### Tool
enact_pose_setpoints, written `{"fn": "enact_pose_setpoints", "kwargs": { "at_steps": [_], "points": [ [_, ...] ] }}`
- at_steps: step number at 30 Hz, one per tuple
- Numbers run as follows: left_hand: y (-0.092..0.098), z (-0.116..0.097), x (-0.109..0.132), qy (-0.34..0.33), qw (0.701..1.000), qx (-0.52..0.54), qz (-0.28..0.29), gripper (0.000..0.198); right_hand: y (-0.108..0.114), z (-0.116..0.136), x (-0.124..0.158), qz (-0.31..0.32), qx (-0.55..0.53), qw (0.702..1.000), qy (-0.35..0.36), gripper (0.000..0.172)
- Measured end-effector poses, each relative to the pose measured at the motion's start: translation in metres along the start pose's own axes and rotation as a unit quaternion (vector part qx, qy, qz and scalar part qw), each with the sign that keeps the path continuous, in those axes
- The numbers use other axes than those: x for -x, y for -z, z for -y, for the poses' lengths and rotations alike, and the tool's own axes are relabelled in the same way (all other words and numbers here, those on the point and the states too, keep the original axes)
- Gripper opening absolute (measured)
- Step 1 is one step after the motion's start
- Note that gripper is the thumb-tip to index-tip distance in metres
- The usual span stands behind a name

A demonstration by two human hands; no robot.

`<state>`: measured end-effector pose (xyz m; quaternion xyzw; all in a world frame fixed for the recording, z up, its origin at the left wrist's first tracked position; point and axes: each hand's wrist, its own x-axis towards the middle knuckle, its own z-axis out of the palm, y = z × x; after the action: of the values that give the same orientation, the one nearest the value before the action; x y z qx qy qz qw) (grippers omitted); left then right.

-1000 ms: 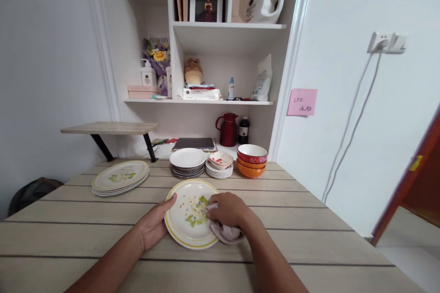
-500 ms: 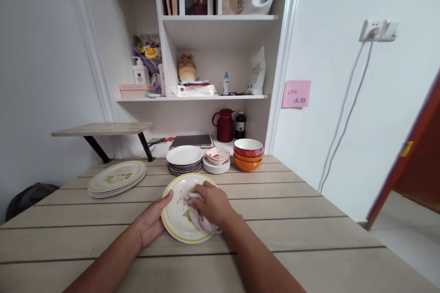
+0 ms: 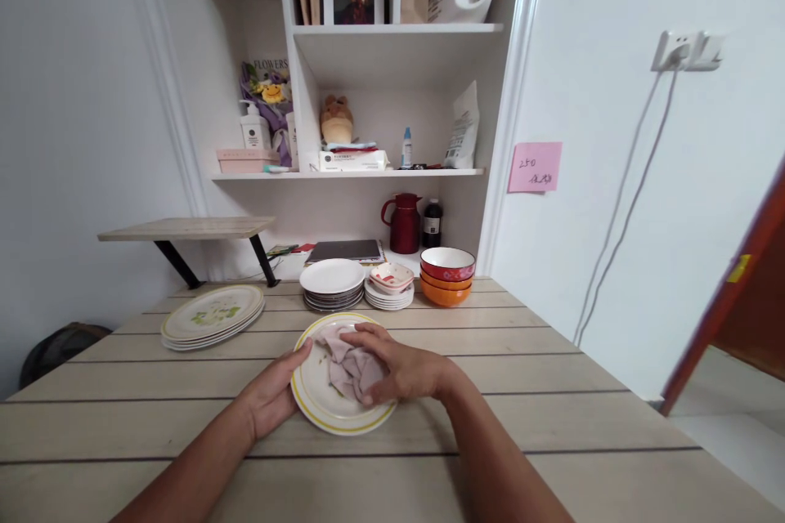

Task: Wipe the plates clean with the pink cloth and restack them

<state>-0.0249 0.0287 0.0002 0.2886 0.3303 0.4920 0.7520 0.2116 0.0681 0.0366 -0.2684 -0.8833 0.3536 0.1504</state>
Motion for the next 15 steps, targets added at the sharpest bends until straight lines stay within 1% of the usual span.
{"fn": "enact_pose_setpoints", "kwargs": {
  "at_steps": [1, 3, 6, 8, 10, 15],
  "points": [
    [0.000, 0.000, 0.000, 0.002, 1.000, 0.001, 0.002, 0.047, 0.001, -0.001, 0.000, -0.005, 0.006, 1.000, -0.002, 0.081],
    [0.000, 0.000, 0.000, 0.005, 1.000, 0.002, 0.008, 0.048, -0.002, -0.003, -0.004, -0.037, 0.026, 0.999, -0.016, 0.069],
    [-0.003, 0.000, 0.001, -0.006, 1.000, -0.005, 0.011, 0.048, -0.013, -0.005, -0.015, -0.111, 0.061, 0.991, -0.044, 0.060],
    [-0.005, 0.001, 0.002, -0.016, 1.000, -0.014, 0.007, 0.049, -0.020, -0.005, -0.023, -0.163, 0.084, 0.981, -0.062, 0.058],
    [-0.006, 0.002, 0.003, -0.024, 0.999, -0.023, 0.004, 0.048, -0.024, -0.005, -0.028, -0.202, 0.111, 0.969, -0.091, 0.058],
    [-0.006, 0.004, 0.004, -0.044, 0.998, -0.034, -0.002, 0.047, -0.030, -0.004, -0.035, -0.249, 0.166, 0.939, -0.170, 0.061]
  ]
}}
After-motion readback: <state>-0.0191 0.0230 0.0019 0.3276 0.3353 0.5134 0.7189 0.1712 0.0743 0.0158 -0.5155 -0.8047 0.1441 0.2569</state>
